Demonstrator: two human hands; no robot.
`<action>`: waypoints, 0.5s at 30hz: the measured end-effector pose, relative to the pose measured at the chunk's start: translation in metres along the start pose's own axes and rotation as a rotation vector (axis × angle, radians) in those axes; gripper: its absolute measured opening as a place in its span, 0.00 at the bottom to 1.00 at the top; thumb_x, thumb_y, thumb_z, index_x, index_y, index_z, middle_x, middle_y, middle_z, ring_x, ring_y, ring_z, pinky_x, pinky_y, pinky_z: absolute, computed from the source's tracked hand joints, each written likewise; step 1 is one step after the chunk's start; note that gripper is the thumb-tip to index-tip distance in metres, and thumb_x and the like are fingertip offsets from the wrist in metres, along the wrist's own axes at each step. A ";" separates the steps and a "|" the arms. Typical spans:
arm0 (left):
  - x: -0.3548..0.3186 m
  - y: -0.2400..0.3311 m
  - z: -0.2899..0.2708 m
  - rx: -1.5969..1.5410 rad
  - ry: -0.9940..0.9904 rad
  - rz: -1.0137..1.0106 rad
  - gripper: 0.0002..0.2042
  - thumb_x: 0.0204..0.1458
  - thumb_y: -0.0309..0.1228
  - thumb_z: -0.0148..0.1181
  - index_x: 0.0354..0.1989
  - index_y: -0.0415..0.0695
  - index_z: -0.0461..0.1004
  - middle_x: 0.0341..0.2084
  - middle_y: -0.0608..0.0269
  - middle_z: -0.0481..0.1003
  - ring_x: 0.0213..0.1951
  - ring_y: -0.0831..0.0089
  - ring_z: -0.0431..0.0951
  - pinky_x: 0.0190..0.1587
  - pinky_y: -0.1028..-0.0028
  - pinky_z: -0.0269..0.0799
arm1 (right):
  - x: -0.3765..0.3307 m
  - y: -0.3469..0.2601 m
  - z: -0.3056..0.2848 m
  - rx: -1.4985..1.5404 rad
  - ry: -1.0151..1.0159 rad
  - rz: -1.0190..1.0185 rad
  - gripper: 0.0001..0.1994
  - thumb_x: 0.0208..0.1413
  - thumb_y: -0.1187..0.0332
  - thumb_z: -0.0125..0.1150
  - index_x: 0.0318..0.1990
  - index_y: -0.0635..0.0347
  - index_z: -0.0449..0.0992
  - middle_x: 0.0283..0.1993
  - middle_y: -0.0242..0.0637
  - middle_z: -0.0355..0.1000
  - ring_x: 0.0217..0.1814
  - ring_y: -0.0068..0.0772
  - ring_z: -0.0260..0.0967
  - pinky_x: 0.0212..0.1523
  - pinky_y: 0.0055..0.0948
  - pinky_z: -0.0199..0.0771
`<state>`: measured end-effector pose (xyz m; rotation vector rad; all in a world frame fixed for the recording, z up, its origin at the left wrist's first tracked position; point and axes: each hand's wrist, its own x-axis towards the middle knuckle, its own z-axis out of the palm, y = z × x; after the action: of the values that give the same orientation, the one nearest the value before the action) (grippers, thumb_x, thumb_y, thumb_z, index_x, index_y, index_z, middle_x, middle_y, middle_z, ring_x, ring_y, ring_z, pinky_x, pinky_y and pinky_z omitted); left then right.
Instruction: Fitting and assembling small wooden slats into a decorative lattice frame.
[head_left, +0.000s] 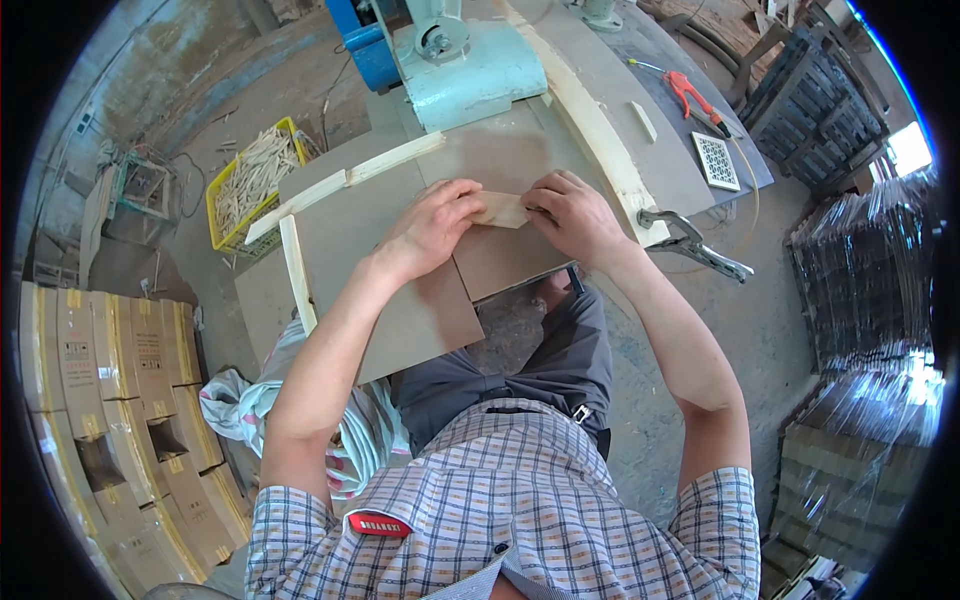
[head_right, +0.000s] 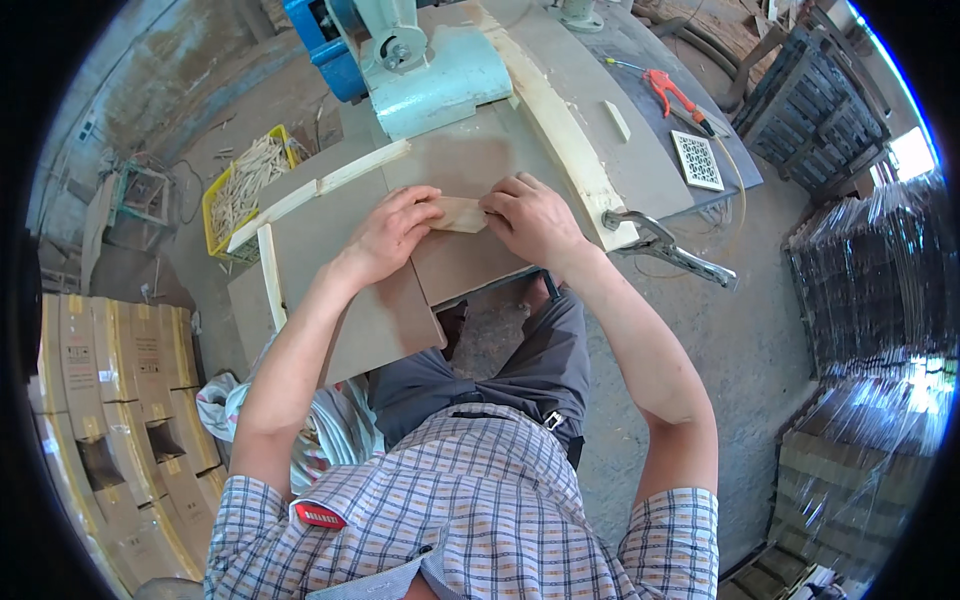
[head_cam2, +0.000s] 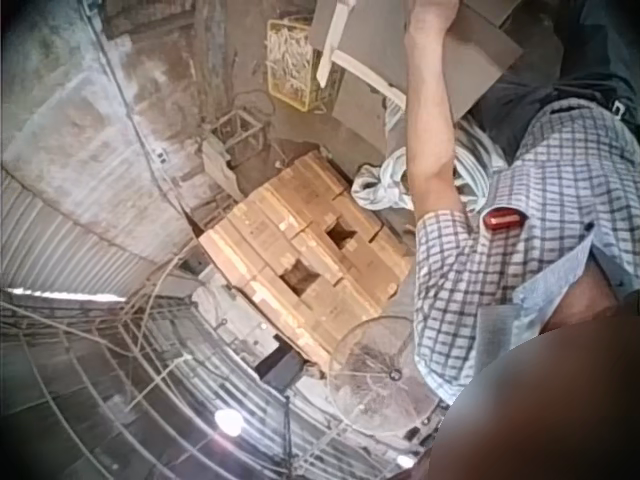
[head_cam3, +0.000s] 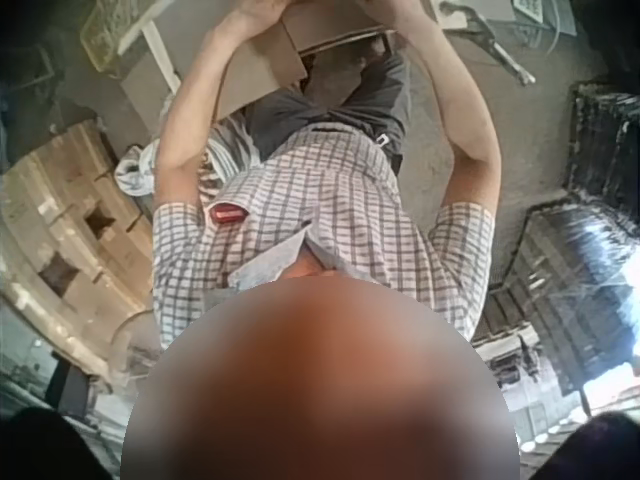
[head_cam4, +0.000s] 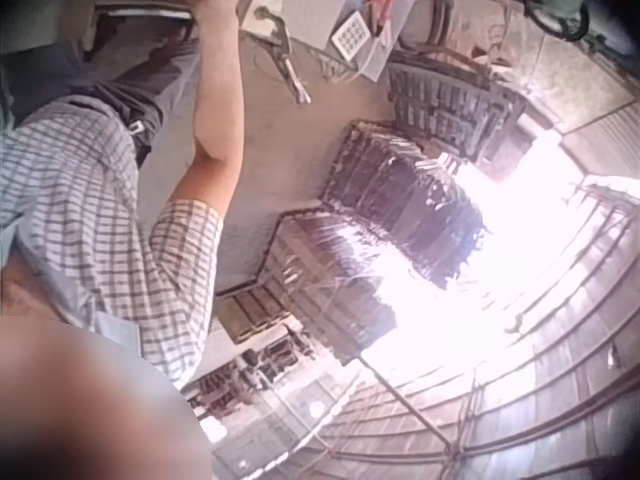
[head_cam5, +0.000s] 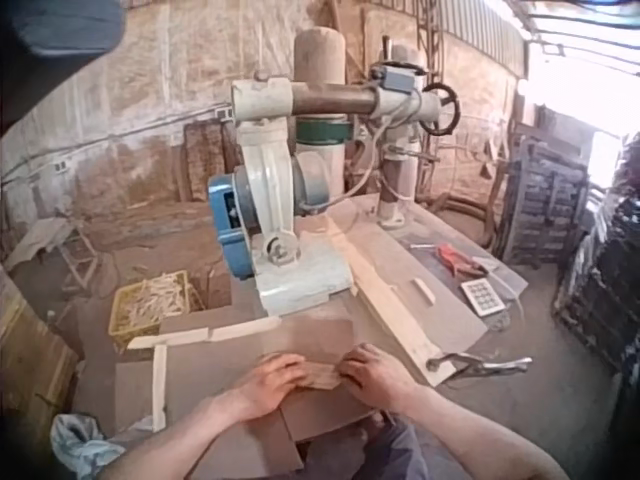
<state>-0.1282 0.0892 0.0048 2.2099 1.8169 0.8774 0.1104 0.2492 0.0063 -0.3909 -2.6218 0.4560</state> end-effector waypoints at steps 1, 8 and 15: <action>-0.001 0.002 -0.002 0.005 0.001 0.006 0.11 0.60 0.24 0.65 0.51 0.40 0.83 0.60 0.56 0.77 0.62 0.54 0.77 0.67 0.59 0.73 | -0.001 -0.001 0.000 0.002 -0.013 -0.011 0.09 0.61 0.67 0.67 0.47 0.56 0.85 0.49 0.35 0.78 0.55 0.43 0.75 0.57 0.42 0.79; -0.010 0.008 -0.009 0.071 -0.018 -0.062 0.12 0.60 0.23 0.64 0.52 0.41 0.82 0.52 0.60 0.76 0.57 0.57 0.76 0.63 0.60 0.73 | -0.021 -0.003 -0.005 -0.055 0.013 -0.021 0.07 0.63 0.66 0.67 0.44 0.56 0.85 0.46 0.36 0.77 0.53 0.43 0.75 0.56 0.41 0.79; -0.014 0.002 -0.019 0.116 -0.097 0.030 0.12 0.61 0.25 0.63 0.52 0.45 0.83 0.50 0.63 0.77 0.56 0.61 0.76 0.63 0.61 0.71 | -0.025 -0.005 0.008 -0.223 0.101 0.085 0.05 0.61 0.66 0.67 0.40 0.56 0.81 0.42 0.37 0.74 0.52 0.44 0.75 0.53 0.42 0.79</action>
<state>-0.1378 0.0712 0.0164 2.3112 1.8379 0.6734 0.1273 0.2345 -0.0083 -0.5837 -2.5717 0.1659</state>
